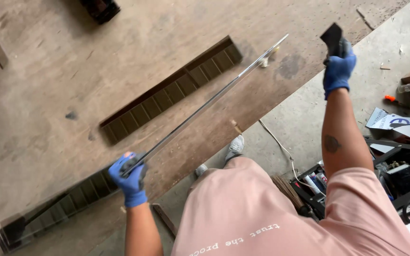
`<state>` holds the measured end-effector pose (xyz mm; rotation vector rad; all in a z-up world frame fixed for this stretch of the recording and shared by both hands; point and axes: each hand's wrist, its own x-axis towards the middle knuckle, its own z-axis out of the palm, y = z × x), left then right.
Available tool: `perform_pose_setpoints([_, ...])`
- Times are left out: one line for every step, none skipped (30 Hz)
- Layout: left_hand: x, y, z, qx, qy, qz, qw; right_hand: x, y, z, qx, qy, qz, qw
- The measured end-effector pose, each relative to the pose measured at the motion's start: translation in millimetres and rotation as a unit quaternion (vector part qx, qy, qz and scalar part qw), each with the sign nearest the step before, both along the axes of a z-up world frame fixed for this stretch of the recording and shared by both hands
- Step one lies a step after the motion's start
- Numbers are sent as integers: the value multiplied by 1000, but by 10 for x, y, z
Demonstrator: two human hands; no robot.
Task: Sanding the edges of long metal strips using a sanding block
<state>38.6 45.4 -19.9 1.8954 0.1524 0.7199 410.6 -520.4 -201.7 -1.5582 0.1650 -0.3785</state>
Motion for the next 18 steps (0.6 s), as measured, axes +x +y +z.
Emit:
perform_pose_setpoints([23,-34,54,-13,2,13,1000,181,-48,-135,-10,-14,8,1000])
perform_pose_setpoints([0,-71,112,-27,8,29,999,325,-85,-287,-20,-24,18,999])
perform_pose_setpoints([0,-95,128,-25,13,28,999,430,-82,-302,-18,-19,16,1000])
perform_pose_setpoints([-6,-120,141,-19,24,46,998,564,-59,-313,-18,-2,10,1000])
perform_pose_setpoints([-19,-136,157,-12,36,63,997,690,-26,-322,-17,15,5,1000])
perform_pose_setpoints([-27,-159,145,-9,39,67,997,701,119,-237,-14,19,8,1000])
perform_pose_setpoints([-46,-173,135,-43,56,82,994,701,271,-148,53,-22,112,992])
perform_pose_setpoints([-91,-189,128,-77,73,99,989,695,436,-55,119,-66,214,967])
perform_pose_setpoints([-149,-178,101,-74,76,105,989,606,576,-17,124,-62,218,966])
perform_pose_setpoints([-192,-176,56,-88,80,123,985,552,709,43,157,25,211,964])
perform_pose_setpoints([-242,-171,12,-102,85,141,981,489,842,105,189,113,200,955])
perform_pose_setpoints([-265,-182,-38,-100,87,146,980,525,882,74,191,116,204,953])
perform_pose_setpoints([-293,-193,-87,-122,69,153,978,556,923,44,159,83,212,961])
perform_pose_setpoints([-306,-169,-130,-141,50,157,976,573,971,12,129,49,215,967])
perform_pose_setpoints([-318,-200,-76,-138,52,158,976,477,951,32,132,51,216,966])
perform_pose_setpoints([-293,-233,-51,-128,57,165,976,440,932,72,66,49,238,968])
perform_pose_setpoints([-277,-255,-25,-118,63,171,976,393,923,112,-1,47,258,965])
perform_pose_setpoints([-418,-142,-274,-118,65,179,975,409,968,125,-1,50,265,963])
